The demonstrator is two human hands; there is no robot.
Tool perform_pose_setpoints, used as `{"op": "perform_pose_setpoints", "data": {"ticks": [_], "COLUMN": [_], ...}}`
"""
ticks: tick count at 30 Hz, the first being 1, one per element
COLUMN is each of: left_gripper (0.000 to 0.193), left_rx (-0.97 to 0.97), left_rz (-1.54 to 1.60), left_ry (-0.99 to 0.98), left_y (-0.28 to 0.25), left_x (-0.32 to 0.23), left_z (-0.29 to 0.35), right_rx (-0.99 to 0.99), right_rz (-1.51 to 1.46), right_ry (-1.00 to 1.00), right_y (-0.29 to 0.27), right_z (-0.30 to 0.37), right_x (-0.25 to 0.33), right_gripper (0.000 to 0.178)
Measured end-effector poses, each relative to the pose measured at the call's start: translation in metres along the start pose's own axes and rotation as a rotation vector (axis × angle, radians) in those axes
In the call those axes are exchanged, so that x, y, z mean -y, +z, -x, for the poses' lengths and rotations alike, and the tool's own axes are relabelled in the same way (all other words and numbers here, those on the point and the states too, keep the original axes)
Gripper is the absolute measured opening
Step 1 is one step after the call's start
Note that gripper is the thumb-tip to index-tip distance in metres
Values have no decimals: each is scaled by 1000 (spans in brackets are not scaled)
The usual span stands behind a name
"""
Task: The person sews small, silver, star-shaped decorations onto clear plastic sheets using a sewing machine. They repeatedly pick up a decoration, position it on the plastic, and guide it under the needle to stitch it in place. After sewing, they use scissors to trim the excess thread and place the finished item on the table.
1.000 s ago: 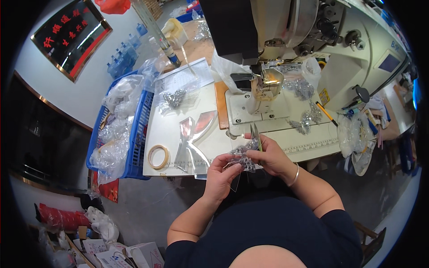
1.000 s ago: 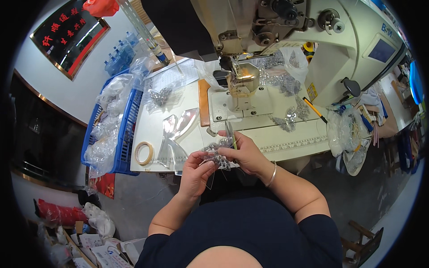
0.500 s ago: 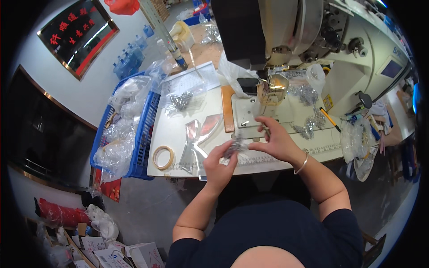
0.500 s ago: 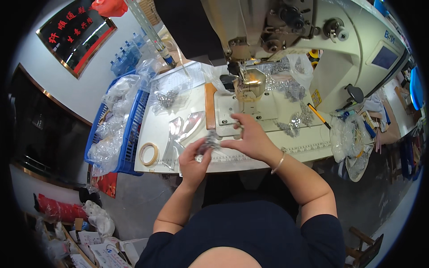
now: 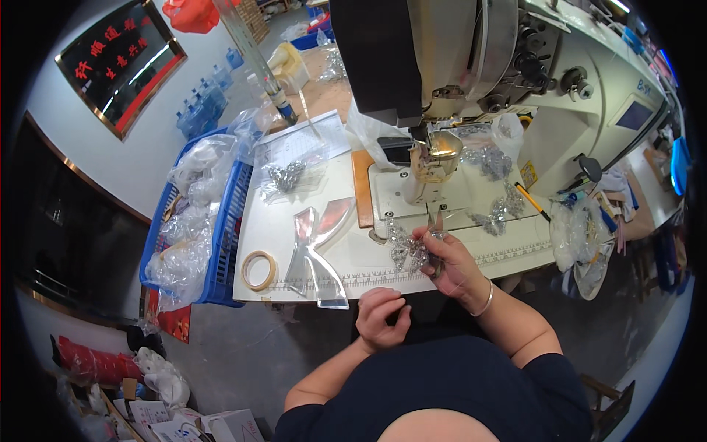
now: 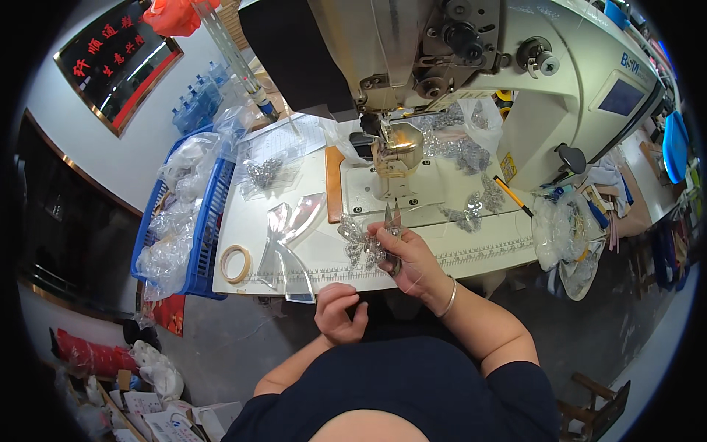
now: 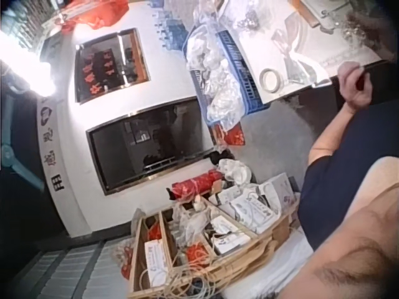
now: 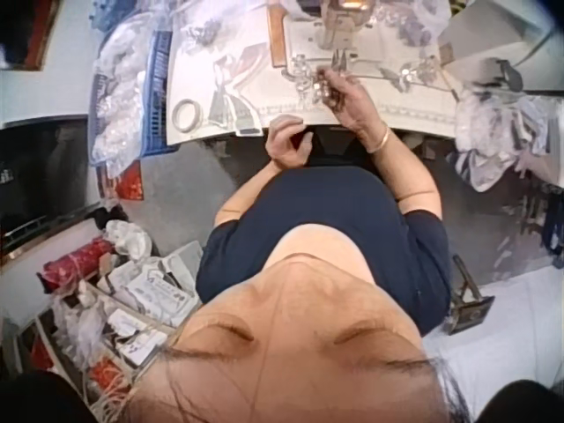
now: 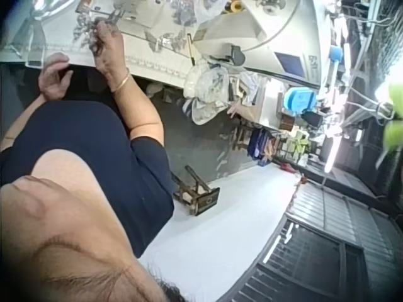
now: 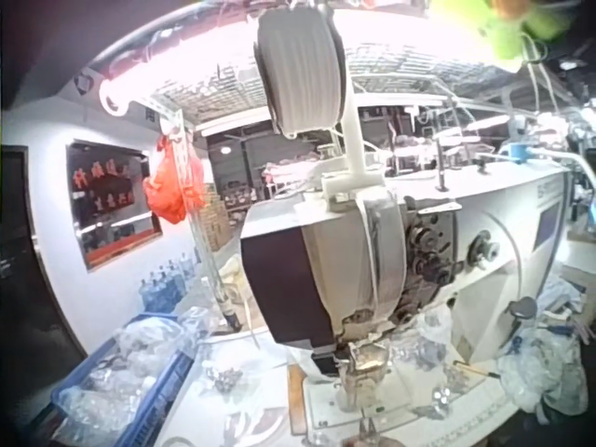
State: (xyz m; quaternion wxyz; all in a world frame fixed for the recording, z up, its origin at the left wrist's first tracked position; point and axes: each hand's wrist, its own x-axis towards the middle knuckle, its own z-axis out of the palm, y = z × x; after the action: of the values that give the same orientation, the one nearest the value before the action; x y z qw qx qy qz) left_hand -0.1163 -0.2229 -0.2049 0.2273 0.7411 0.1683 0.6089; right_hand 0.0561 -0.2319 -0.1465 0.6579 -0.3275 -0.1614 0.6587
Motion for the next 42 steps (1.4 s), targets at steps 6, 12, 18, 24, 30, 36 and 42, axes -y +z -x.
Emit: {"op": "perform_pose_setpoints", "data": {"ticks": [6, 12, 18, 24, 30, 36, 42], "left_gripper": [55, 52, 53, 50, 41, 53, 52], "left_rx": [-94, -201, -45, 72, 124, 65, 75], "left_rz": [1140, 1331, 1284, 1248, 1279, 1420, 1409], "left_ry": [-877, -1025, -1076, -1060, -1024, -1135, -1137], "left_y": [21, 13, 20, 23, 18, 21, 21], "left_x": [1, 18, 17, 17, 13, 16, 15], "left_z": [-39, -53, -42, -35, -42, -42, -43], "right_rx": [93, -351, -144, 288, 234, 199, 184], "right_rz": [199, 154, 1051, 1440, 1264, 1245, 1273], "right_ry": [34, 20, -812, -627, -195, -224, -216], "right_y": [8, -36, -10, 33, 32, 26, 29], "right_z": [-3, 11, 16, -25, -34, -32, -28], "right_x": [1, 19, 32, 39, 47, 46, 47], "right_gripper": [23, 26, 11, 19, 18, 16, 17]}}
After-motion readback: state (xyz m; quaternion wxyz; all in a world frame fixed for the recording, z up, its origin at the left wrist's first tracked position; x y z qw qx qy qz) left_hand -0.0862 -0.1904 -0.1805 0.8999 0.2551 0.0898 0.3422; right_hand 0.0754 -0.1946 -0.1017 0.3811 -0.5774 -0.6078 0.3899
